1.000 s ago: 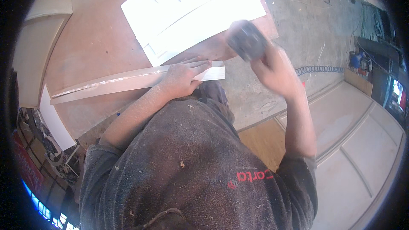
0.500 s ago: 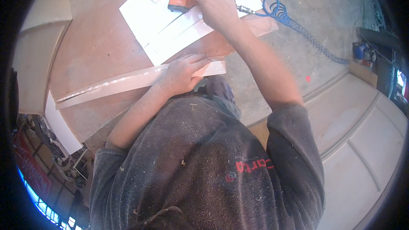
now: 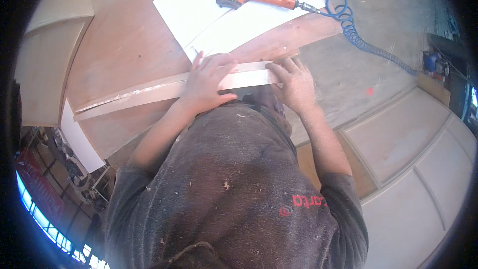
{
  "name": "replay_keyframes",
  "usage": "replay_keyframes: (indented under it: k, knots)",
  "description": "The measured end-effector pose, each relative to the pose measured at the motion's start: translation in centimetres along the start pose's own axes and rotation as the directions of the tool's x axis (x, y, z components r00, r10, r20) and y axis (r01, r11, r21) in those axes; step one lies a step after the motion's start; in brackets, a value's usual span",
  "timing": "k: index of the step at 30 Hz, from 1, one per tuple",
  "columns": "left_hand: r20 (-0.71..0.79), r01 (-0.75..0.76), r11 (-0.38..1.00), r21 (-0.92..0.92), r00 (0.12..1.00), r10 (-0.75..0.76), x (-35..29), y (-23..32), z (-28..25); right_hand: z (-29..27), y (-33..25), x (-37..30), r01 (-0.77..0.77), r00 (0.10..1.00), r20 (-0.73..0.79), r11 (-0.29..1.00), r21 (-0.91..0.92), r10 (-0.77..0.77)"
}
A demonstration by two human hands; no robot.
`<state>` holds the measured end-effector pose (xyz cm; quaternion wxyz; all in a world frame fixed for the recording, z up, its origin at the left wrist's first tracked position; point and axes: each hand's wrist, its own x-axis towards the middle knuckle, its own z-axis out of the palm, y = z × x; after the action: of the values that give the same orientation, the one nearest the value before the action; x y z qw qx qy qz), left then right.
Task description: The person aligns a thin wooden strip along the edge of a larger wooden panel and uses a pneumatic nail gun to fasten it in place. The person then lifts the assembled panel and positions it against a vertical structure.
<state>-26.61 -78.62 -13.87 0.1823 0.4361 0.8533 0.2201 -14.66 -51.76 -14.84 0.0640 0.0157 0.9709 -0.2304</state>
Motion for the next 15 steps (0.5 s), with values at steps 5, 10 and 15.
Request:
replay_keyframes:
  k: [5,10,15]
  knots:
    - [-0.147,0.145,0.985,0.096,0.981,-0.13,-6.8,-5.5,-0.2,-0.1,-0.2,0.2,0.012,1.0,-0.003,1.0,0.012,-0.012]
    - [-0.211,0.038,0.999,-0.013,0.977,-0.04,-7.6,-7.1,0.5,-0.6,-0.4,0.2,-0.006,1.0,-0.001,1.0,0.018,0.006]
    - [-0.204,0.039,0.999,-0.023,0.978,-0.043,-7.6,-6.8,0.3,-0.5,-0.5,0.3,-0.036,0.999,0.037,0.999,-0.003,0.036]
